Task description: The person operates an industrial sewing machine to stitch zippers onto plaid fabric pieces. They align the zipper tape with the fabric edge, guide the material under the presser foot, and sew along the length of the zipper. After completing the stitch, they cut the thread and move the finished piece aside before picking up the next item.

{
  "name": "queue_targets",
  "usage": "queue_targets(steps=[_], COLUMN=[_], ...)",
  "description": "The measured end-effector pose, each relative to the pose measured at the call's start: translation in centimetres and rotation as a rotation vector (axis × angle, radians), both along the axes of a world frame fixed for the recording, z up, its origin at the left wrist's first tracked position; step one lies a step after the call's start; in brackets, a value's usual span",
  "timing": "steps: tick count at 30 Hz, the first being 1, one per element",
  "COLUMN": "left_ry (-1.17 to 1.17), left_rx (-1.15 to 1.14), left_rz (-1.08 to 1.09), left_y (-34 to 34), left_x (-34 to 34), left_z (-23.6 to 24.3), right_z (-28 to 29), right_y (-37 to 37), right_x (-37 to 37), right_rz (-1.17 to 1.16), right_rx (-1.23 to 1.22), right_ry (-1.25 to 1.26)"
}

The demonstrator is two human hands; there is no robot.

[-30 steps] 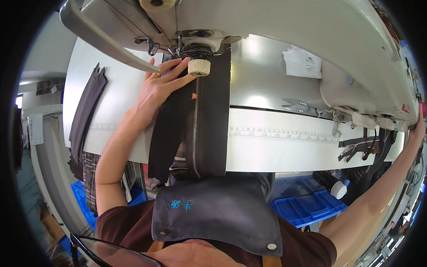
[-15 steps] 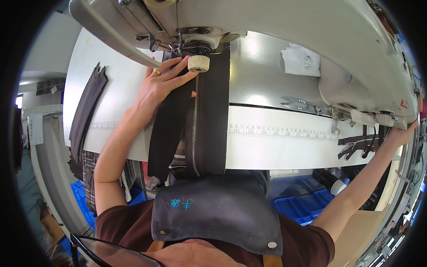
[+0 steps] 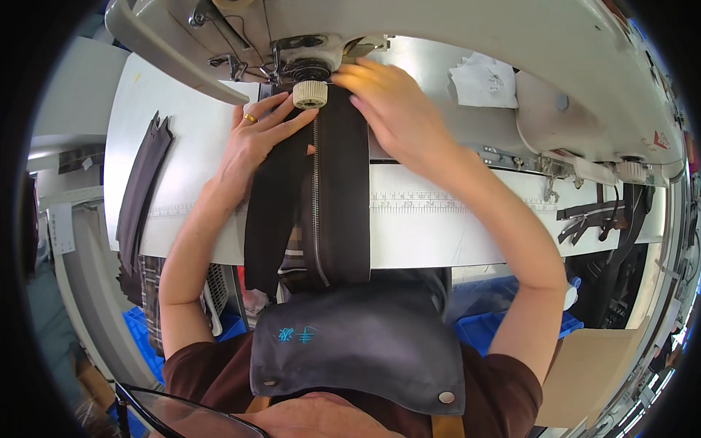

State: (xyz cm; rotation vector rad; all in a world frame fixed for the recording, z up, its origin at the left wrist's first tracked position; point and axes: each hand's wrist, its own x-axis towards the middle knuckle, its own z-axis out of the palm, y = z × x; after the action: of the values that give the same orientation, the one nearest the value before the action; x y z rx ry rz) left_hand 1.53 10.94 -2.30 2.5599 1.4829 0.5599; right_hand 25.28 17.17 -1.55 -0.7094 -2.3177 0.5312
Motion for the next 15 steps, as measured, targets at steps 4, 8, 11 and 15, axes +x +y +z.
queue_targets(steps=[4, 8, 11, 15], left_ry=[0.019, 0.019, 0.032, 0.042], left_rx=[0.011, 0.023, 0.031, 0.048], left_rz=[-0.003, -0.011, -0.014, -0.005], left_y=[0.0, -0.1, 0.0, -0.1], left_x=[-0.2, -0.1, -0.3, -0.1], left_z=[-0.2, -0.2, -0.3, -0.4], right_z=[-1.7, -3.2, -3.4, -2.8], right_y=[3.5, 4.3, 3.9, 2.4], right_x=[-3.4, -3.9, -2.9, -2.6], right_rz=[-0.004, -0.099, -0.080, -0.097], right_rx=[-0.094, 0.162, 0.380, 0.271], right_ry=[-0.196, -0.282, -0.034, 0.026])
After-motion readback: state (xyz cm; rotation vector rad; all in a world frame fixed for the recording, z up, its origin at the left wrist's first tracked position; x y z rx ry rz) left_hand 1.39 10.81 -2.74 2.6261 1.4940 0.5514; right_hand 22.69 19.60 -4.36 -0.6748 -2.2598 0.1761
